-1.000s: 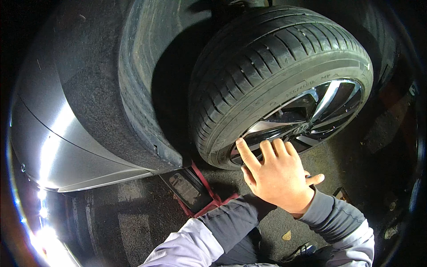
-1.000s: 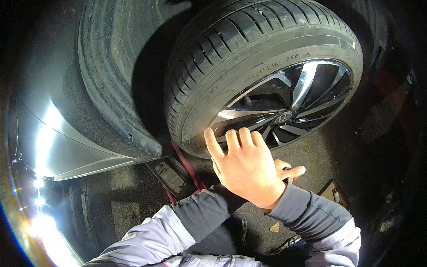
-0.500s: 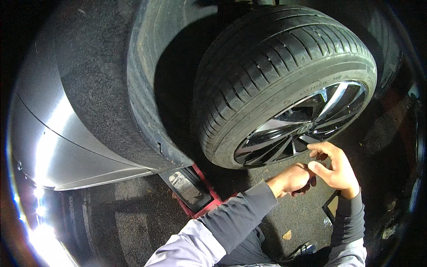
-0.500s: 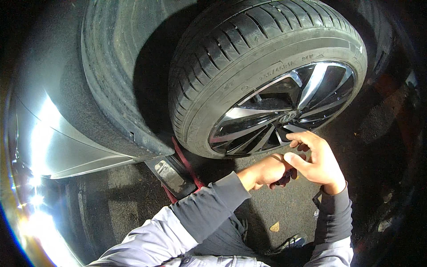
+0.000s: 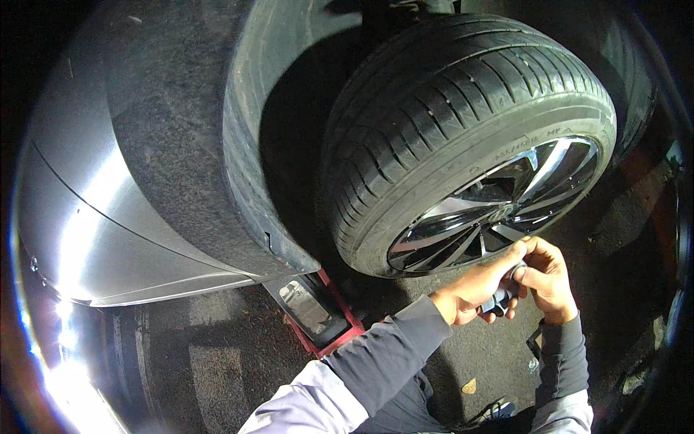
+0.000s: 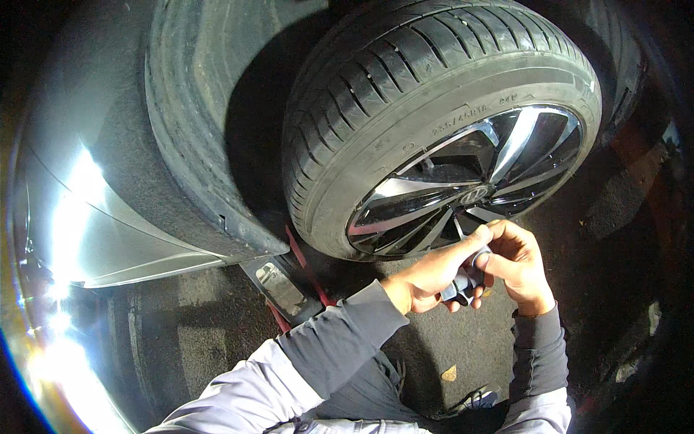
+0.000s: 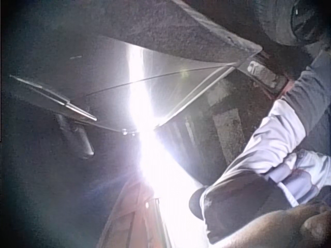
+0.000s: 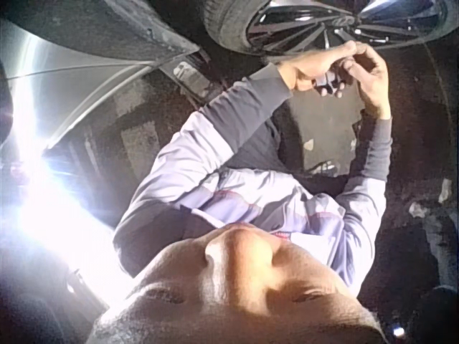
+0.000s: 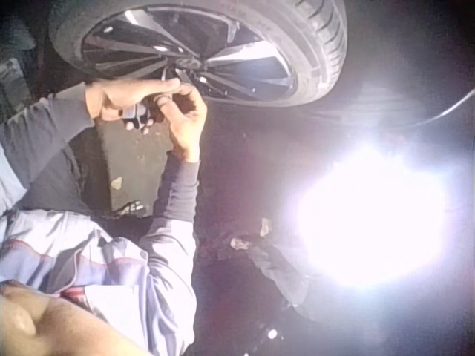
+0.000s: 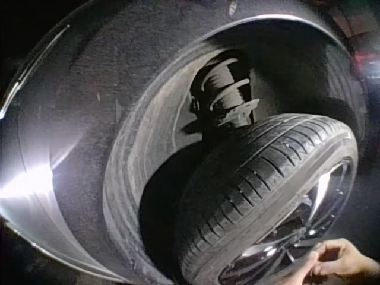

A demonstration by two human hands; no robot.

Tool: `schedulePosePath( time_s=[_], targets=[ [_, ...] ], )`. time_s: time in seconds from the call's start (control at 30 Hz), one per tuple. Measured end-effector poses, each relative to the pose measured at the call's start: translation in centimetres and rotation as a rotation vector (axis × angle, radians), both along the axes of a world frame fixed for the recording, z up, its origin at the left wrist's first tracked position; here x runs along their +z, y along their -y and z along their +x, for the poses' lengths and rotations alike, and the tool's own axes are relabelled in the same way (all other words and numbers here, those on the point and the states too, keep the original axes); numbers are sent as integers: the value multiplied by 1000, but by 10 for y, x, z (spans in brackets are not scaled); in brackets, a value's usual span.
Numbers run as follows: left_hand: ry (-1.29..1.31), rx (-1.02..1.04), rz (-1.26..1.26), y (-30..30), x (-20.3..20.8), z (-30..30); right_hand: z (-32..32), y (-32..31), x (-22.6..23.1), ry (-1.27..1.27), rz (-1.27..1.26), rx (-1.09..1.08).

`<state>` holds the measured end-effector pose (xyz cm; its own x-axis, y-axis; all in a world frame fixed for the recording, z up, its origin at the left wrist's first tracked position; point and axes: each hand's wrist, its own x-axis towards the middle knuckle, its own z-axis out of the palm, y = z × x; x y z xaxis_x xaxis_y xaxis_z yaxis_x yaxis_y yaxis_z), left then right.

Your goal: The person removes a car wheel by loosening and removing lug nuts, lifts the wheel off the hub, and sets it aside. They then mount a replacement wheel, insert and tighten the lug nuts with an impact wrench, and finish by hand-tightening the center cap.

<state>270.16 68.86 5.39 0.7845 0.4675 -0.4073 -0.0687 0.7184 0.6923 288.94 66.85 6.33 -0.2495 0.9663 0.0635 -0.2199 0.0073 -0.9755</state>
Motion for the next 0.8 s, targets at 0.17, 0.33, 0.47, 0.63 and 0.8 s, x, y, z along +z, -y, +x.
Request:
schedulePosePath(
  time_s=[0.17, 0.33, 0.47, 0.63, 0.8],
  targets=[
    [1, 162, 40, -2, 1, 2, 2, -3, -4, 77, 30, -156],
    [-22, 176, 47, -5, -2, 2, 17, -4, -8, -13, 77, -114],
    [-50, 154, 26, -6, -6, 5, 28, 1, -13, -45, 51, -39],
    [-212, 135, 178, -6, -9, 16, 36, 9, -20, 2, -47, -84],
    [-274, 177, 150, -4, -12, 11, 46, -5, -36, 203, -35, -22]
  ],
)
